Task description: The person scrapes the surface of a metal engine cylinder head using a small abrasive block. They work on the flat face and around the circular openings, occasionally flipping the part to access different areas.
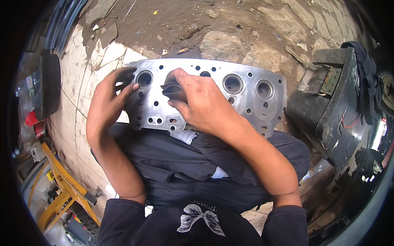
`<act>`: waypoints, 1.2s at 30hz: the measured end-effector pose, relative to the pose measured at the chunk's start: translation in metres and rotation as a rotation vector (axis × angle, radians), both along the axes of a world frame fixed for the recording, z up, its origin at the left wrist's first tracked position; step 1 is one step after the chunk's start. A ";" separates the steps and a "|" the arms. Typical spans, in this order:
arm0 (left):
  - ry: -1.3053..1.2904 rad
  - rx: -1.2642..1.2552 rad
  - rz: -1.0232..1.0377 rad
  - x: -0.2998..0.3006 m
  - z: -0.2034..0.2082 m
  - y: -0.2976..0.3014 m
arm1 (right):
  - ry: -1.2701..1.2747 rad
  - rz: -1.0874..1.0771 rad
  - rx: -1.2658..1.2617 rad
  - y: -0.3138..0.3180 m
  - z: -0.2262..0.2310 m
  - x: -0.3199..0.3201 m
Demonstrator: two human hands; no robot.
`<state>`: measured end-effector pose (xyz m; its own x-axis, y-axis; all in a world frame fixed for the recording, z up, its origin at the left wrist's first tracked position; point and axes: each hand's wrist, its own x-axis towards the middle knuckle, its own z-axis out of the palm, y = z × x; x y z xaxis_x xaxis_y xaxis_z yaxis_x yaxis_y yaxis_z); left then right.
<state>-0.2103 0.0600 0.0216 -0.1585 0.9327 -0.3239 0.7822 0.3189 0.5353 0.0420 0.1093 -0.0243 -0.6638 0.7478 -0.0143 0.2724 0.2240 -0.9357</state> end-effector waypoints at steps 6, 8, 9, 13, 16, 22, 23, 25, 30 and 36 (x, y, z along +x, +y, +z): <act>-0.070 0.047 0.100 -0.027 0.003 -0.016 | -0.161 0.119 0.111 0.007 0.017 0.006; -0.074 -0.018 0.209 -0.029 0.006 -0.018 | -0.146 0.100 0.123 0.002 0.017 0.003; -0.096 -0.067 0.211 -0.031 0.005 -0.019 | -0.161 0.104 0.140 0.001 0.018 0.002; -0.089 -0.206 0.160 -0.031 0.000 -0.014 | -0.128 0.101 0.129 -0.005 0.019 -0.007; -0.009 -0.236 0.138 -0.031 0.000 -0.005 | -0.096 0.095 0.125 -0.009 0.015 -0.010; 0.125 -0.174 0.173 -0.018 -0.006 -0.002 | -0.116 0.056 0.152 -0.002 0.012 -0.008; 0.138 -0.169 0.167 -0.017 -0.007 -0.001 | -0.074 0.050 0.145 -0.003 0.010 -0.011; 0.165 -0.155 0.158 -0.015 -0.007 0.002 | -0.138 0.054 0.129 -0.003 0.013 -0.012; 0.160 -0.152 0.171 -0.016 -0.010 0.002 | -0.165 0.086 0.158 0.002 0.017 -0.005; 0.206 -0.211 0.163 -0.012 -0.010 0.009 | -0.156 0.082 0.157 0.001 0.014 -0.003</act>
